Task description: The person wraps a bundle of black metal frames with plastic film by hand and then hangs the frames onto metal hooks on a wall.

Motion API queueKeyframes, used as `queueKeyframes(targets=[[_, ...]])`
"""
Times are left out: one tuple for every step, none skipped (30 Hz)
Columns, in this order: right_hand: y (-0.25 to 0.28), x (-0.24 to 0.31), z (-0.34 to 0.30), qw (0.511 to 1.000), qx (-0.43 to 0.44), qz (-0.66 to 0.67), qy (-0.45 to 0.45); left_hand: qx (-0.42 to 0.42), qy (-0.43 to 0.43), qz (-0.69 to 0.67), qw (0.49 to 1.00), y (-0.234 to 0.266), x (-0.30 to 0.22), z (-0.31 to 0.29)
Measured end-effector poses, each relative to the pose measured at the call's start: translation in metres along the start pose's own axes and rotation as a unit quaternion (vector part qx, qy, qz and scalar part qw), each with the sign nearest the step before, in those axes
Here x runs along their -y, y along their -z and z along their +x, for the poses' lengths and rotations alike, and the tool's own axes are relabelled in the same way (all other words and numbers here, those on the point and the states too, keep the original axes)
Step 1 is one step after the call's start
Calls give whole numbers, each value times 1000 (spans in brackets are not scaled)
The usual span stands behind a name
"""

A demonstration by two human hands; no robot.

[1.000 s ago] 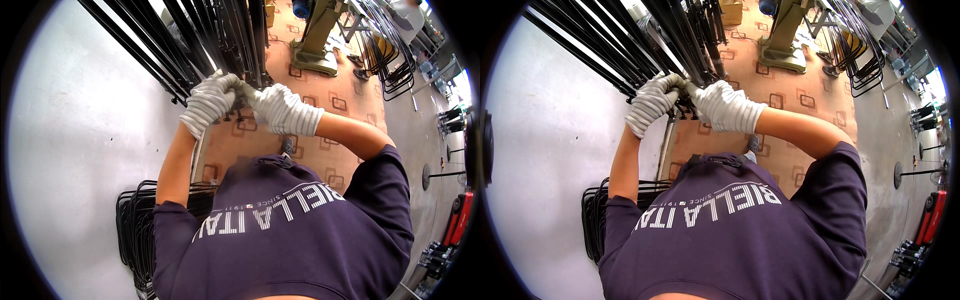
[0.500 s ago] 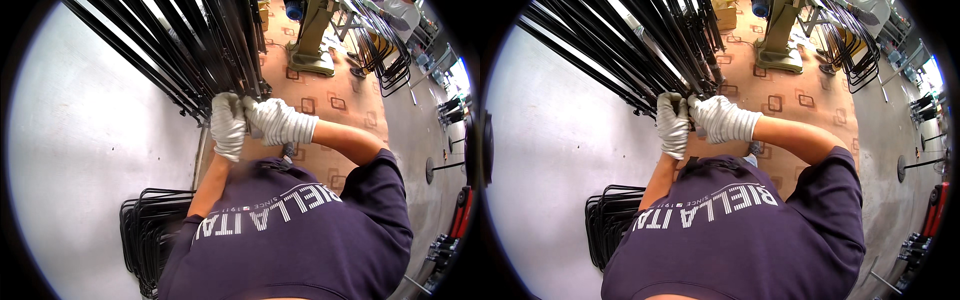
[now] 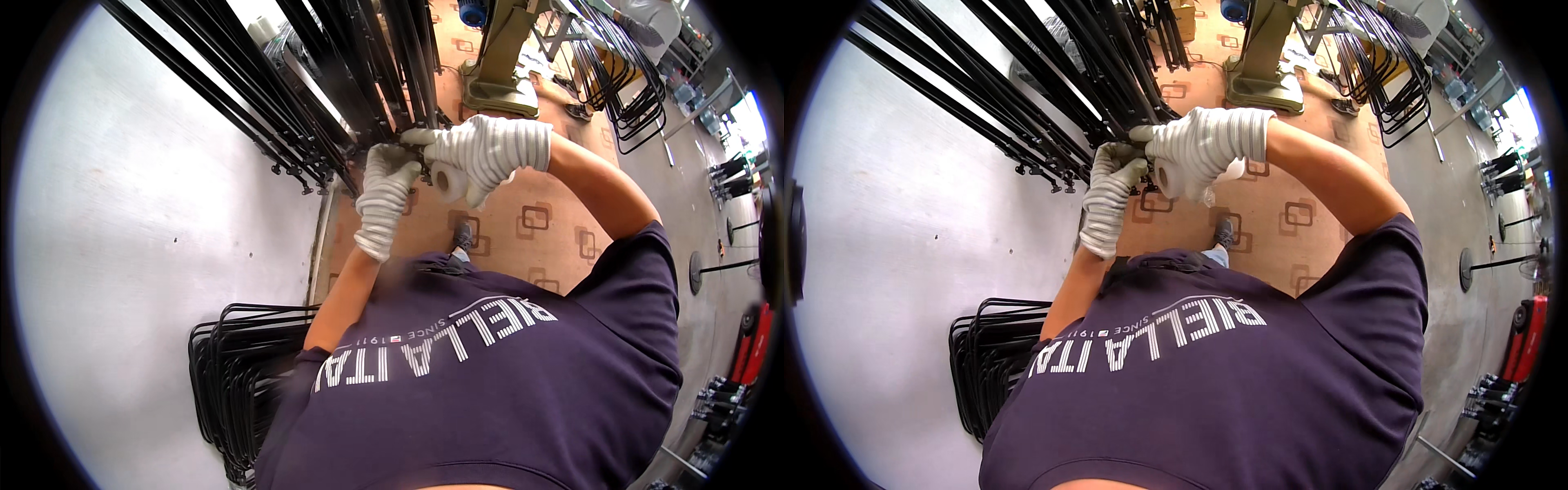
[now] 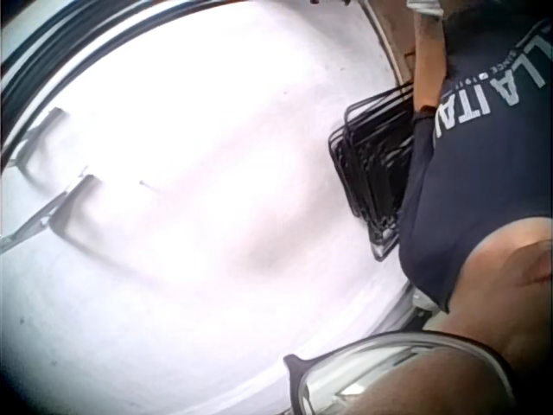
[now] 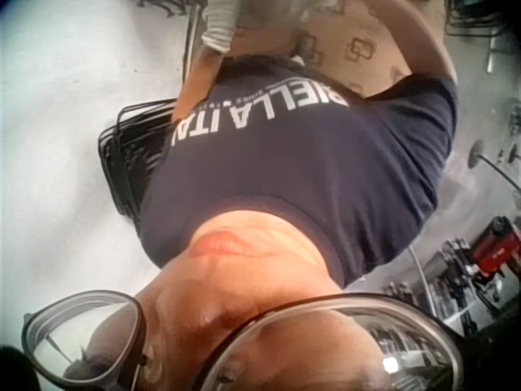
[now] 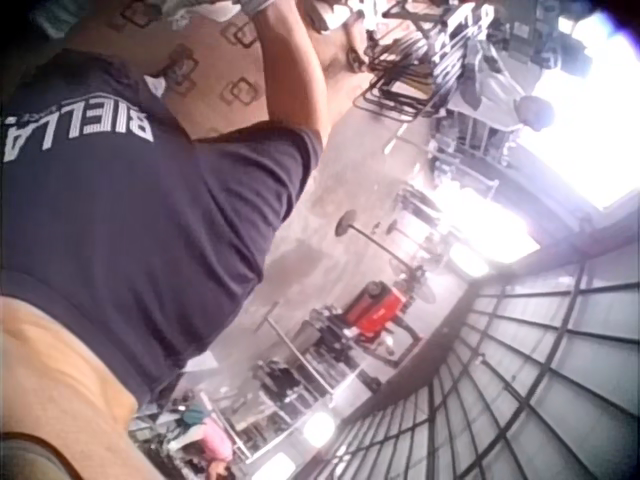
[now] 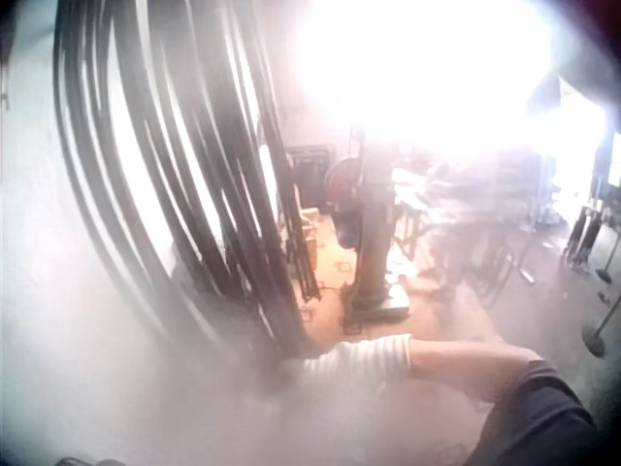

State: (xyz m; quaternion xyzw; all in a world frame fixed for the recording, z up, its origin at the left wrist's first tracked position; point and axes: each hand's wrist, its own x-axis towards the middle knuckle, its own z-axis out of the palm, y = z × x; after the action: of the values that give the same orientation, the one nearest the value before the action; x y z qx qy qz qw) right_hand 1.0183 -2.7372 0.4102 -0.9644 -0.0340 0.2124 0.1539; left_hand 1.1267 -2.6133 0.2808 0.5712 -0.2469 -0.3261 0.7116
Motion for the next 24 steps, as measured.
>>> queueKeyframes(targets=[[10,6,-8,1000,4,2,-2,-3,3,-7,1000,-3,-7,4],[14,9,-12,1000,8,4,-4,-7,7,-15,1000,-7,-14,5],[12,6,-16,1000,3,-8,-15,-19,76,-19,997,-9,-20,-2],[12,5,-17,1000,9,-6,-15,-23,86,-45,995,-8,-20,-6],[11,4,-18,1000,15,-4,-15,-26,96,-70,993,-7,-19,-9],[5,-2,-20,1000,-25,2,15,-28,106,-96,989,-8,-20,-9],[1,-4,-22,997,-63,8,44,-37,139,-127,981,-9,-18,-9],[-1,-4,-22,997,-63,12,33,-28,136,-129,982,-11,-18,-8],[-1,-1,-21,998,-63,17,21,-20,133,-131,982,-14,-20,-7],[-2,3,-21,998,-63,22,8,-10,132,-132,982,-18,-21,-7],[-8,4,-19,996,-90,9,-3,-32,139,-142,979,-21,-20,-8],[-11,7,-19,995,-97,10,-10,-20,125,-112,986,-21,-22,-10],[-12,8,-20,994,-105,9,-17,-7,108,-82,991,-21,-25,-12],[-12,9,-20,993,-114,8,-23,6,90,-51,995,-21,-29,-13],[-16,5,-16,991,-128,-24,-34,21,78,-55,995,-24,-33,-12],[-18,3,-13,990,-135,-34,-36,-10,61,-46,997,-29,-33,-13],[-19,3,-10,988,-143,-45,-38,-40,45,-36,998,-34,-32,-14],[-22,1,-8,986,-150,-55,-40,-71,28,-27,997,-37,-32,-14],[-24,-2,-7,980,-187,-62,-11,-83,15,-30,996,-38,-30,-13],[-25,-2,-7,981,-180,-76,-17,-95,2,-33,995,-37,-26,-11],[-25,-1,-5,981,-172,-91,-23,-108,-11,-37,993,-36,-21,-10],[-25,1,-3,981,-164,-102,-27,-122,-22,-38,992,-34,-17,-10],[-23,3,-1,983,-155,-96,-34,-125,-18,-39,991,-29,-17,-8],[-22,3,1,983,-155,-99,-26,-127,-5,-40,991,-25,-17,-10]])
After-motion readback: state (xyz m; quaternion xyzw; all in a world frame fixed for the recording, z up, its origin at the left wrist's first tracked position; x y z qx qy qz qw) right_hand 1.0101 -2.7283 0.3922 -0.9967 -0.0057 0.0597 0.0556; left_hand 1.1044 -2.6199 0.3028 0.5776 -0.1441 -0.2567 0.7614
